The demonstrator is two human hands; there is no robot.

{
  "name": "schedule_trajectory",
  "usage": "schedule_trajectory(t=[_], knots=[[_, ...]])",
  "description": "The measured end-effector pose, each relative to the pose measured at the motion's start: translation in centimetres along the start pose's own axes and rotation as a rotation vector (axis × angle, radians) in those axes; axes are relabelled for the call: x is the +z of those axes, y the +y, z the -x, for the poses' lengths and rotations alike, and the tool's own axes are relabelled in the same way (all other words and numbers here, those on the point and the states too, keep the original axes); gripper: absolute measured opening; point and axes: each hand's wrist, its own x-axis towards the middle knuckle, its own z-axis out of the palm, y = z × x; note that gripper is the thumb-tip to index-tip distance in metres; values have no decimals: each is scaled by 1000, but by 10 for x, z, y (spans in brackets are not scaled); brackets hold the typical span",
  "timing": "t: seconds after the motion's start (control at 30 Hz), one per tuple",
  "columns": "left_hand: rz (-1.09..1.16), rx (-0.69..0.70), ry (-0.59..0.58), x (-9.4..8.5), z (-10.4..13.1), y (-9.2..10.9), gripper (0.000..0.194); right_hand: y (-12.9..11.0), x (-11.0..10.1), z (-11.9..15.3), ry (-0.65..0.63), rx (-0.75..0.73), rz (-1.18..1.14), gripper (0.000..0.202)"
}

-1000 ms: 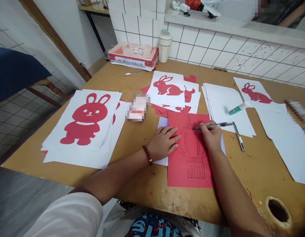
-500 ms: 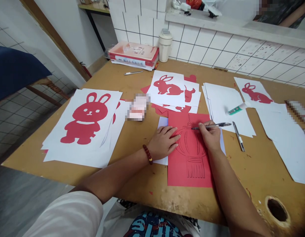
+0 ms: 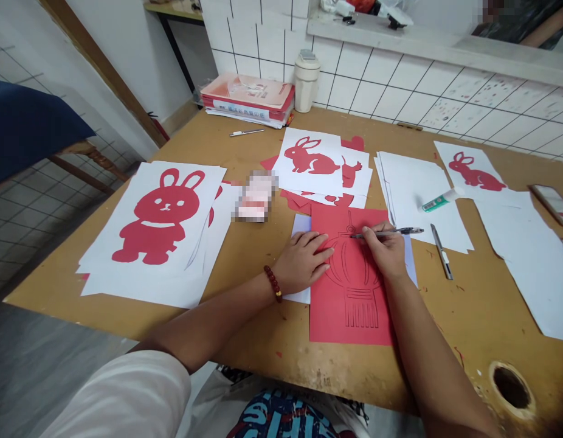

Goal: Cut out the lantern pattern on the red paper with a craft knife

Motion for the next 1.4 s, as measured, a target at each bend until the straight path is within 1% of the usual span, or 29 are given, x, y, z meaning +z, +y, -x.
schedule_trajectory(t=[0.33,0.5,0.93,1.13,1.4], knots=[[-3,2,9,1,0,-1,36,1,1,0,-24,13,-39,32],[-25,15,21,2,1,-2,36,-1,2,2,-61,-29,-17,31],[-43,24,25,3,1,-2,36,-2,2,3,-103,-59,-23,29],[-39,30,32,3,1,-2,36,-1,1,3,-146,-42,-37,29],[-30,21,15,1,0,-1,36,0,1,4,-171,-58,-23,26]])
